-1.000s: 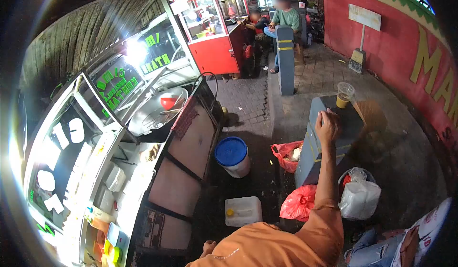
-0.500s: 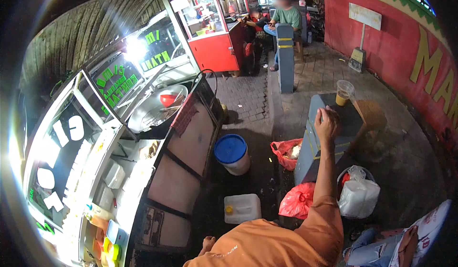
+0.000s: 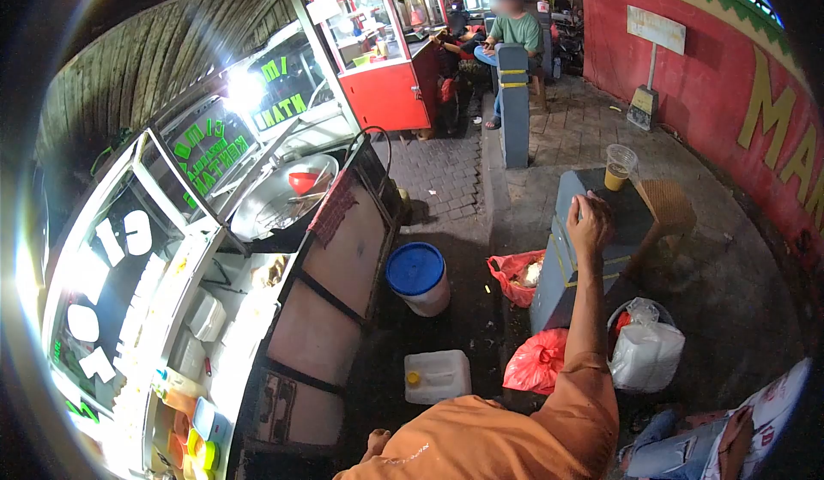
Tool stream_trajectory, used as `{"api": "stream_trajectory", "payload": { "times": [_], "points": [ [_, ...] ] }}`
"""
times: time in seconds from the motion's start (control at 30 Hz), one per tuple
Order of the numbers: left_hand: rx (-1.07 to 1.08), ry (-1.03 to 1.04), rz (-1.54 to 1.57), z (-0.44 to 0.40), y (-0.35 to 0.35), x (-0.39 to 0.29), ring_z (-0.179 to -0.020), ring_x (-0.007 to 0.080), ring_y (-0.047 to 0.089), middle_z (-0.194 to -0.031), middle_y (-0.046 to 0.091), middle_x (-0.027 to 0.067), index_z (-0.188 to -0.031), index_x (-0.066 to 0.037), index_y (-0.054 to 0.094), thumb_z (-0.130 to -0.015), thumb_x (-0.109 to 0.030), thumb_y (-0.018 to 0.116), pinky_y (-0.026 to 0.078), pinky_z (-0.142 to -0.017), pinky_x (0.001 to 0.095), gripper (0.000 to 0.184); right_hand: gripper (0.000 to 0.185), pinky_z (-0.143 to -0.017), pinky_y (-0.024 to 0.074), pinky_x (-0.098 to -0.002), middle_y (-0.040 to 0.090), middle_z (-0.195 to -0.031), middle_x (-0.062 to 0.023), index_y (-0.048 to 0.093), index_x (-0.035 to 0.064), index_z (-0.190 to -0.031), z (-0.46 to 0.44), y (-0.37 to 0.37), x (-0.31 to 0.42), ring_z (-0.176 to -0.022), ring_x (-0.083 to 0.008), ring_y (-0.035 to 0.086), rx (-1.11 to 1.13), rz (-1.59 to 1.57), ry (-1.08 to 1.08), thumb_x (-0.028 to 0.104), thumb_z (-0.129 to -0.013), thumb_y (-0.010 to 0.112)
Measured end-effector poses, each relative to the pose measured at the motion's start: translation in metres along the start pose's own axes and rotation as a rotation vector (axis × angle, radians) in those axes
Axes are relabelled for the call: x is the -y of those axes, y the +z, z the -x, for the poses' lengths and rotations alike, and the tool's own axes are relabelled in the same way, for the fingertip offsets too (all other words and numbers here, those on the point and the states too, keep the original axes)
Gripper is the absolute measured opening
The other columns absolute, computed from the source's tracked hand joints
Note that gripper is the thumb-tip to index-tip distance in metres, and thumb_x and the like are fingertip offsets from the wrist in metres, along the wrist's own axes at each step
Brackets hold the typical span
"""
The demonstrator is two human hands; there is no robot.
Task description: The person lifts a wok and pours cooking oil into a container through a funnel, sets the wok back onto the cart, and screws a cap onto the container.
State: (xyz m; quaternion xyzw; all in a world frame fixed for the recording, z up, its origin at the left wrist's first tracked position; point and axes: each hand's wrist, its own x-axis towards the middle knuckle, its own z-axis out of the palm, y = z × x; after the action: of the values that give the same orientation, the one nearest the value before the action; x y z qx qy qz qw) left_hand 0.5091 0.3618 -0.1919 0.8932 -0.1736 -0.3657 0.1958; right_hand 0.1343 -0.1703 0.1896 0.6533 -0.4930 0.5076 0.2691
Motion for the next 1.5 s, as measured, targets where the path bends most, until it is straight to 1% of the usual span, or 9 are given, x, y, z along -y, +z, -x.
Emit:
{"api": "stream_trajectory", "payload": {
  "times": [0.73,0.9,1.03,1.07,1.17,1.23,1.33,1.43,1.5],
  "points": [
    [0.053,-0.044,0.077,-0.007,0.004,0.01,-0.103,0.0312,0.056,-0.105,0.06,0.0202,-0.106,0.001,0.06,-0.078,-0.029,0.059,0.043,-0.088,0.0354,0.041,0.01,-0.078,0.0457,-0.0362,0.064,-0.083,-0.0107,0.063,0.006,-0.079,-0.002,-0.002,0.002,-0.088,-0.0255,0.06,-0.015,-0.057,-0.008,0.015,-0.08,0.058],
    [0.032,0.107,-0.059,-0.029,0.007,0.017,-0.102,0.0326,0.056,-0.103,0.061,0.0207,-0.104,0.001,0.06,-0.078,-0.03,0.058,0.044,-0.088,0.037,0.041,0.01,-0.076,0.0467,-0.0371,0.063,-0.086,-0.0119,0.062,0.0063,-0.08,-0.003,0.0,0.0,-0.087,-0.0274,0.06,-0.015,-0.038,0.002,0.015,-0.08,0.058],
    [0.184,0.079,-0.086,0.004,0.019,0.063,-0.1,0.0373,0.056,-0.1,0.06,0.0237,-0.099,0.002,0.061,-0.076,-0.034,0.056,0.045,-0.085,0.0396,0.042,0.011,-0.074,0.0472,-0.0377,0.063,-0.089,-0.0128,0.062,0.0066,-0.081,-0.002,-0.01,0.01,-0.086,-0.029,0.059,0.072,-0.047,0.027,0.016,-0.08,0.058],
    [0.225,0.083,-0.107,-0.008,0.017,0.063,-0.1,0.0382,0.055,-0.1,0.059,0.0244,-0.098,0.001,0.061,-0.075,-0.034,0.056,0.045,-0.084,0.0399,0.043,0.011,-0.074,0.047,-0.0376,0.063,-0.089,-0.0125,0.061,0.0064,-0.081,0.003,0.002,0.004,-0.086,-0.029,0.059,0.003,-0.078,0.015,0.017,-0.081,0.058],
    [-0.047,0.287,-0.247,-0.045,0.013,0.031,-0.1,0.0369,0.056,-0.1,0.06,0.0241,-0.098,0.001,0.061,-0.074,-0.036,0.058,0.045,-0.085,0.0389,0.045,0.012,-0.076,0.0465,-0.0375,0.063,-0.089,-0.0125,0.061,0.0065,-0.081,0.008,0.015,-0.006,-0.087,-0.0288,0.058,-0.044,-0.005,0.001,0.018,-0.081,0.058],
    [0.032,-0.062,-0.002,-0.028,0.007,0.019,-0.1,0.0341,0.057,-0.1,0.061,0.0236,-0.099,0.002,0.062,-0.072,-0.036,0.06,0.045,-0.086,0.0378,0.047,0.012,-0.077,0.046,-0.0374,0.063,-0.089,-0.0126,0.062,0.0065,-0.081,0.005,0.012,-0.005,-0.088,-0.0287,0.058,-0.049,-0.046,0.033,0.017,-0.082,0.058],
    [0.026,-0.049,0.048,-0.025,0.002,0.008,-0.099,0.0322,0.059,-0.098,0.062,0.0224,-0.101,0.002,0.061,-0.074,-0.034,0.06,0.045,-0.086,0.037,0.045,0.012,-0.078,0.0456,-0.0371,0.063,-0.09,-0.0126,0.062,0.0063,-0.08,0.005,0.008,-0.004,-0.089,-0.0282,0.058,-0.027,-0.065,0.04,0.017,-0.082,0.057],
    [-0.042,0.144,0.025,-0.02,0.001,-0.001,-0.097,0.0327,0.059,-0.096,0.063,0.0224,-0.101,0.003,0.061,-0.075,-0.032,0.06,0.046,-0.084,0.037,0.043,0.012,-0.078,0.0456,-0.0366,0.063,-0.09,-0.0125,0.062,0.0059,-0.081,0.004,0.003,-0.001,-0.09,-0.0276,0.058,0.003,-0.045,0.037,0.017,-0.082,0.057],
    [-0.082,0.136,0.077,-0.024,0.005,-0.001,-0.095,0.0326,0.06,-0.094,0.063,0.0215,-0.099,0.002,0.062,-0.076,-0.03,0.06,0.046,-0.083,0.0371,0.04,0.013,-0.078,0.0458,-0.0363,0.063,-0.09,-0.0123,0.063,0.006,-0.082,0.004,0.002,0.001,-0.09,-0.0273,0.058,0.017,-0.046,0.045,0.017,-0.082,0.057]
  ]
}}
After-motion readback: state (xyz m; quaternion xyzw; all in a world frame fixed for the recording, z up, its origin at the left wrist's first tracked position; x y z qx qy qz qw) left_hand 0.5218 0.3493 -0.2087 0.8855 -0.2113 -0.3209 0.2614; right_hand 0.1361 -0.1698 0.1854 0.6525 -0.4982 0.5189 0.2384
